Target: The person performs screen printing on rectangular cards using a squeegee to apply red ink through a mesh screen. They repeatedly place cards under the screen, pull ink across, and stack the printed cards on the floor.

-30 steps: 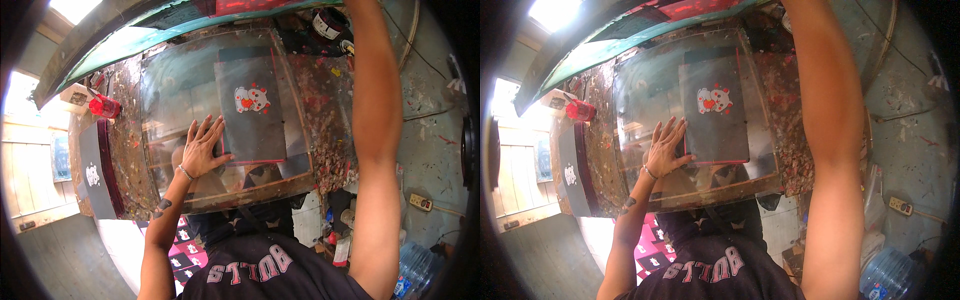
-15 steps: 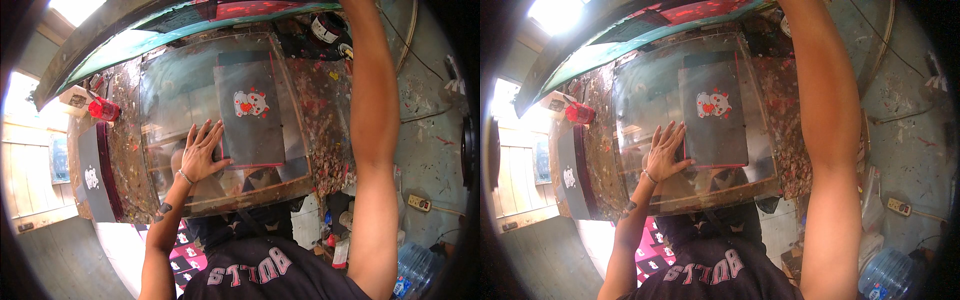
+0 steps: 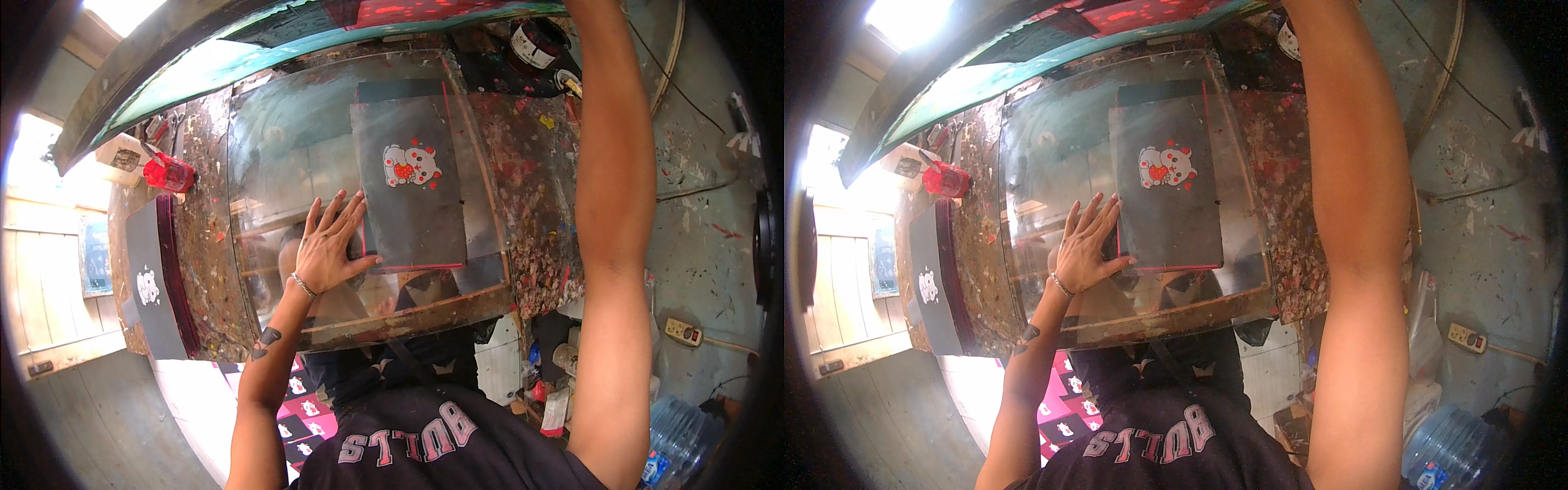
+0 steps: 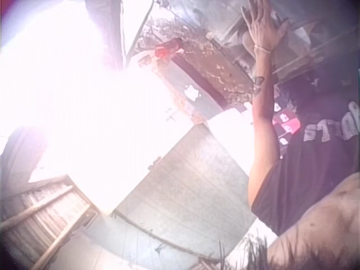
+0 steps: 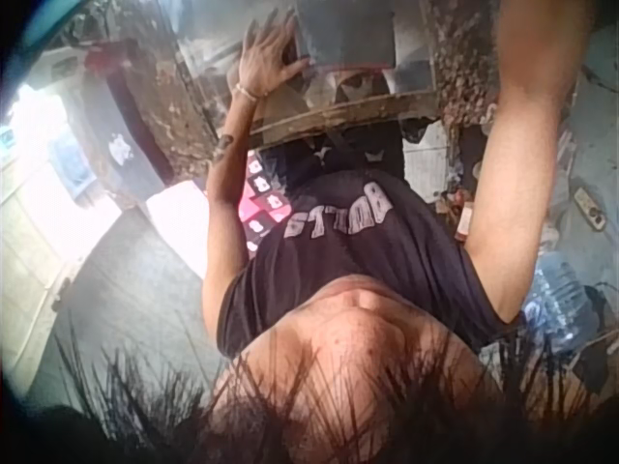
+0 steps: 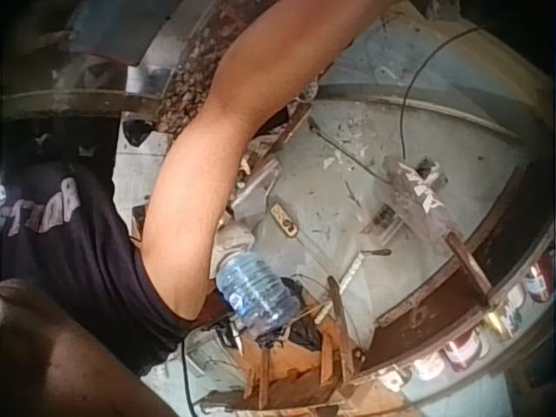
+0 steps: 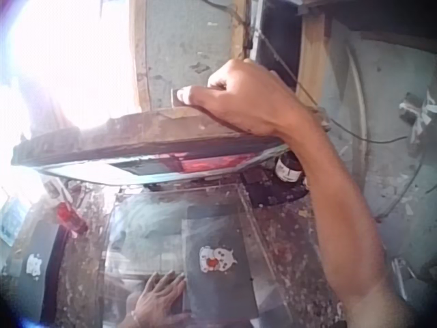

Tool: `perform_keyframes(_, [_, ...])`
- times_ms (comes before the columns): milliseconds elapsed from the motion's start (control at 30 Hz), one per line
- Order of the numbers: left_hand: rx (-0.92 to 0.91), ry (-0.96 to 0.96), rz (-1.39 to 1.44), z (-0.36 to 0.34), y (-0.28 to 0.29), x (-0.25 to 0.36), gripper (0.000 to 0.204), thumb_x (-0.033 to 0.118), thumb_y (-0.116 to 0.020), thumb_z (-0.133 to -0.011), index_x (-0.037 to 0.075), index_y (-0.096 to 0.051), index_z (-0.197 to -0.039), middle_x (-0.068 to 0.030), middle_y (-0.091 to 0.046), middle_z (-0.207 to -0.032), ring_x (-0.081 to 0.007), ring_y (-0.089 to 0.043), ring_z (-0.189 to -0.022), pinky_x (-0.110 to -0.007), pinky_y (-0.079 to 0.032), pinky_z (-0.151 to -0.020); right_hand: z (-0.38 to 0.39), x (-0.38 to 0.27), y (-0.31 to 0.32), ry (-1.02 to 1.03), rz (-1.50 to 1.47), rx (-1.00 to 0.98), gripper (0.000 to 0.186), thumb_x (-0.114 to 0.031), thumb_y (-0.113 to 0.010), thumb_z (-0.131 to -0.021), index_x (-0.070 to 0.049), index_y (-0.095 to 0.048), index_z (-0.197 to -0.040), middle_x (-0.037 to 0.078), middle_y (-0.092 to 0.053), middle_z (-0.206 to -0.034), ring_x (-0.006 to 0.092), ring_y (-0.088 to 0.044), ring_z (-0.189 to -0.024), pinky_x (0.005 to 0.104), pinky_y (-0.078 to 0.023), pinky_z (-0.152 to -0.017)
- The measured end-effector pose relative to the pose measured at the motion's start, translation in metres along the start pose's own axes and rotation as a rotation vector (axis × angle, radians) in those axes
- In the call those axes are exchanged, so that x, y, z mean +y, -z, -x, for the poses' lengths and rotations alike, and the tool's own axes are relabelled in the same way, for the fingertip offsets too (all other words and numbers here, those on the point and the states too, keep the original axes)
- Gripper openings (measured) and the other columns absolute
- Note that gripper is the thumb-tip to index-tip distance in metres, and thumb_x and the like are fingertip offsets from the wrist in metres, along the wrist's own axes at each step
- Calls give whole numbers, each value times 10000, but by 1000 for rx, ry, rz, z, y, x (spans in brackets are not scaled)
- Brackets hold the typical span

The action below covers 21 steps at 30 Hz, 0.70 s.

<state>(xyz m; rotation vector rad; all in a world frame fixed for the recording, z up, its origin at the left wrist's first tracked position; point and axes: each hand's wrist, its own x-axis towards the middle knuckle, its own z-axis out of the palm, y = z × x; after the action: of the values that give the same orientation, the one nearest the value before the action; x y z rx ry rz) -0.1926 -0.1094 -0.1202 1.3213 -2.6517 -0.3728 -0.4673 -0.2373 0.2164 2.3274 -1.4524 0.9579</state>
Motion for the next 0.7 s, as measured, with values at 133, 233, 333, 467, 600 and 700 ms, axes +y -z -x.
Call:
perform_keyframes(133, [-3,-1,-5,-1,-2,-1,1067,733,-657,-824,107,-341,-1627,-58,-335,-1694,-265,-196,-1599,-505,-51,-1318,-5,10,-6,22,-14,29,680,-566,-626,-891,53,-594,-610,148,-523,-532,246,-512,-520,437,-432,-594])
perform_keyframes(233, [-11,5,-17,-1,-1,0,1060,732,-650,-828,111,-340,-1629,-55,-336,-1694,-262,-195,-1600,-504,-51,-1317,-2,5,-5,11,-23,32,676,-561,-625,-889,56,-598,-614,149,-525,-531,247,-511,-517,439,-429,-594])
perform_keyframes(333, [-14,10,-19,0,1,1,1052,730,-644,-834,112,-340,-1629,-49,-336,-1694,-261,-193,-1600,-502,-49,-1317,0,-1,-3,-11,-4,26,678,-564,-625,-889,56,-601,-615,154,-532,-535,255,-513,-517,443,-429,-596])
perform_keyframes(467, [1,4,-3,-2,-1,1,1030,684,-667,-835,103,-349,-1625,-36,-341,-1693,-266,-216,-1593,-510,-60,-1311,-1,4,-2,17,-4,21,684,-569,-627,-889,54,-598,-608,160,-532,-538,263,-515,-520,447,-428,-598])
perform_keyframes(600, [19,4,57,0,1,1,968,643,-652,-881,98,-352,-1623,-65,-338,-1693,-279,-222,-1591,-511,-58,-1309,5,0,5,47,-63,-11,680,-568,-629,-886,57,-604,-619,165,-539,-548,264,-522,-529,448,-431,-607])
perform_keyframes(700, [141,16,113,0,-4,4,863,559,-617,-957,83,-347,-1623,-120,-332,-1689,-309,-234,-1586,-520,-87,-1300,2,-5,2,-23,-22,-8,675,-572,-623,-888,56,-618,-639,176,-564,-574,281,-549,-551,452,-443,-625])
